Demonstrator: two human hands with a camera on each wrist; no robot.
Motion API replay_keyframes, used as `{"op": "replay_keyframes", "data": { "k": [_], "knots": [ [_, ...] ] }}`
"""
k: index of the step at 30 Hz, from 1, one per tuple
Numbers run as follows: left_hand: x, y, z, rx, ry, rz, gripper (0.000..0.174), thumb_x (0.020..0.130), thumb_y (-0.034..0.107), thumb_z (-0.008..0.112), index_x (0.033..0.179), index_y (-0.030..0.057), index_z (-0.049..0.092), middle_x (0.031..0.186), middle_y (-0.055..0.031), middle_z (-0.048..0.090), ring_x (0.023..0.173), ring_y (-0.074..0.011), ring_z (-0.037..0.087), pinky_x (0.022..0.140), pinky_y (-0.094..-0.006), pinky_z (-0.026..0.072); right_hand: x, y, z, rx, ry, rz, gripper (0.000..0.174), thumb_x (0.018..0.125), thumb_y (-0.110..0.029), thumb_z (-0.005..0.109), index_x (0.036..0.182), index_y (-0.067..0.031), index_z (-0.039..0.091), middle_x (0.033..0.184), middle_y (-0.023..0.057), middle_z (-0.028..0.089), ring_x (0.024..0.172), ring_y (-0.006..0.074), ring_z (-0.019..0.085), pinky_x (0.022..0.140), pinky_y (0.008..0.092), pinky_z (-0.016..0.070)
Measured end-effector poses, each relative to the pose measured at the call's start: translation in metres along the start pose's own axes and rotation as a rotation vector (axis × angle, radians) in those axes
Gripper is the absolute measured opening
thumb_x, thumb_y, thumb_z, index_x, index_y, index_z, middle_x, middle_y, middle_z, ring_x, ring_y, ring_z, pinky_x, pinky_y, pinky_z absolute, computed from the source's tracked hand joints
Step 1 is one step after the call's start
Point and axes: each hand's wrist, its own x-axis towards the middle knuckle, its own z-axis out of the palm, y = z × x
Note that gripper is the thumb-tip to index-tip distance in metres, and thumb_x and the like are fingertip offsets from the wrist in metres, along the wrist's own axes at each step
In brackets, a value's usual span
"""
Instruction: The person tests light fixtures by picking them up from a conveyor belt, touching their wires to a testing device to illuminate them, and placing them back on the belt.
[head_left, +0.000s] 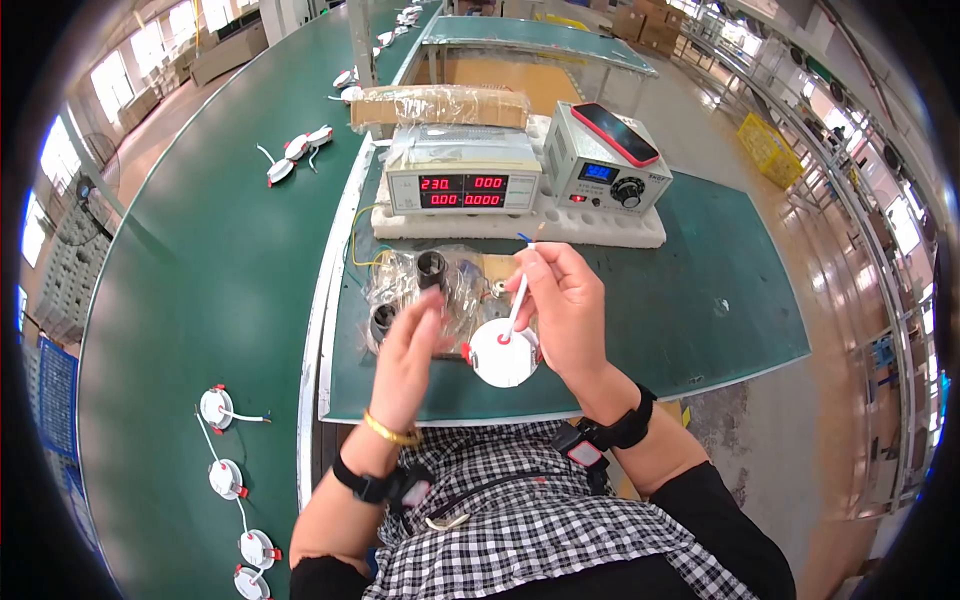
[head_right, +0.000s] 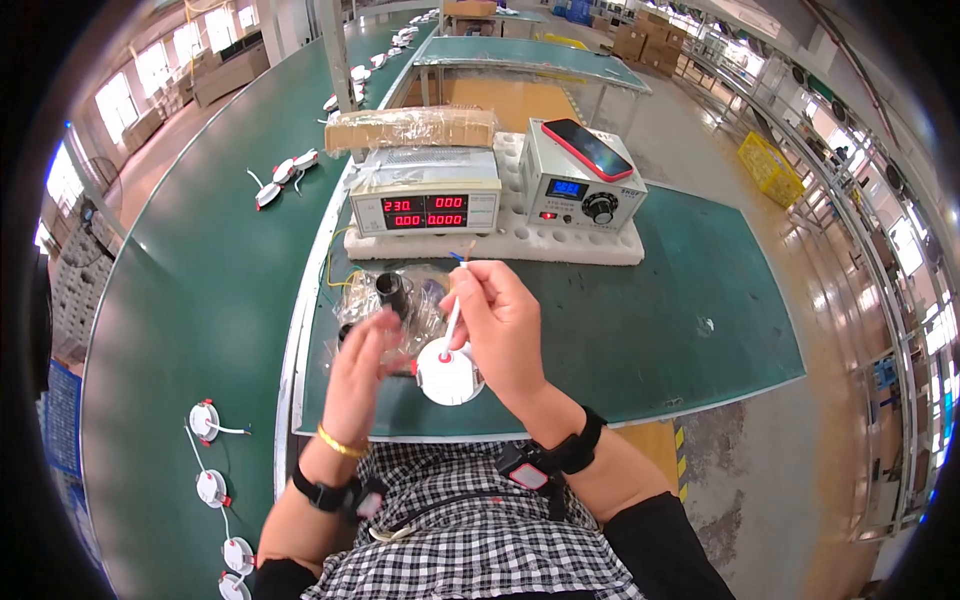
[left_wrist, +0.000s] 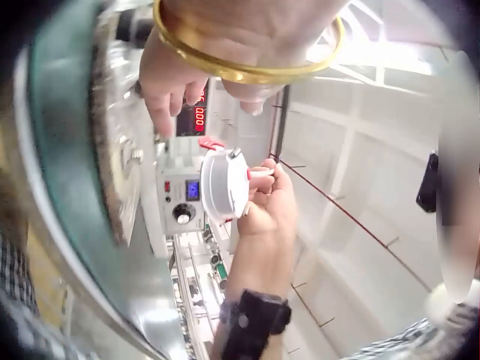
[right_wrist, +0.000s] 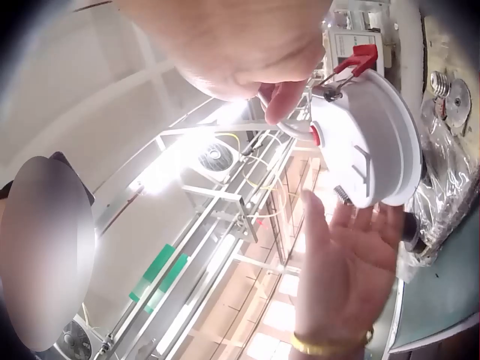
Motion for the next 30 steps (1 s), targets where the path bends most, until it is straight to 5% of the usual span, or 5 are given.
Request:
{"op": "replay_keyframes", "data": {
  "k": [4, 9, 22, 25, 30],
  "knots": [
    [-0.040, -0.035, 0.008, -0.261, -0.186, -0.352, 0.047, 0.095, 0.014, 0.051, 0.135, -0.0027, 0.035, 0.129, -0.0153, 0.050, 0.116, -0.0256, 0.053, 0.097, -0.0382, 0.0464, 0.004, 0.008, -0.005, 0.013, 0.087, -0.045, 0.016, 0.096, -0.014, 0.052, 0.098, 0.0011, 0.055, 0.076, 0.0056, 0.062, 0.048, 0.0051, 0.054, 0.044, 0.0191, 0.0435],
    [-0.037, -0.052, 0.040, -0.361, -0.189, -0.251, 0.047, 0.085, 0.000, 0.065, 0.124, -0.0031, 0.039, 0.122, -0.0118, 0.054, 0.110, -0.0179, 0.056, 0.093, -0.0294, 0.0474, -0.003, 0.012, -0.010, -0.055, 0.108, -0.017, 0.016, 0.096, -0.013, 0.052, 0.098, 0.0022, 0.057, 0.077, 0.0071, 0.062, 0.051, 0.0058, 0.053, 0.042, 0.0182, 0.0423],
    [-0.027, -0.062, 0.030, -0.153, -0.437, -0.332, 0.041, 0.092, 0.012, 0.059, 0.125, -0.0048, 0.042, 0.108, -0.0115, 0.061, 0.091, -0.0159, 0.064, 0.078, -0.0259, 0.0546, -0.002, 0.034, -0.047, -0.654, 0.044, -0.010, 0.014, 0.091, -0.011, 0.057, 0.088, 0.0016, 0.061, 0.063, 0.0042, 0.059, 0.056, 0.0051, 0.050, 0.050, 0.0229, 0.0399],
    [-0.029, -0.065, 0.030, -0.290, -0.361, -0.549, 0.034, 0.093, 0.013, 0.057, 0.120, -0.0025, 0.044, 0.117, -0.0141, 0.058, 0.100, -0.0233, 0.063, 0.085, -0.0323, 0.0552, 0.003, 0.050, -0.051, -0.911, -0.065, 0.102, 0.021, 0.084, -0.021, 0.060, 0.081, -0.0008, 0.063, 0.072, 0.0178, 0.063, 0.065, 0.0361, 0.061, 0.059, 0.0391, 0.0479],
    [-0.025, -0.078, 0.025, -0.354, -0.375, -0.580, 0.035, 0.094, 0.014, 0.056, 0.124, -0.0019, 0.046, 0.118, -0.0127, 0.058, 0.101, -0.0218, 0.063, 0.087, -0.0319, 0.0539, 0.017, 0.069, -0.056, -1.138, -0.218, 0.179, 0.020, 0.081, -0.022, 0.057, 0.080, -0.0042, 0.065, 0.076, 0.0174, 0.064, 0.073, 0.0372, 0.062, 0.066, 0.0434, 0.0502]
  ]
}}
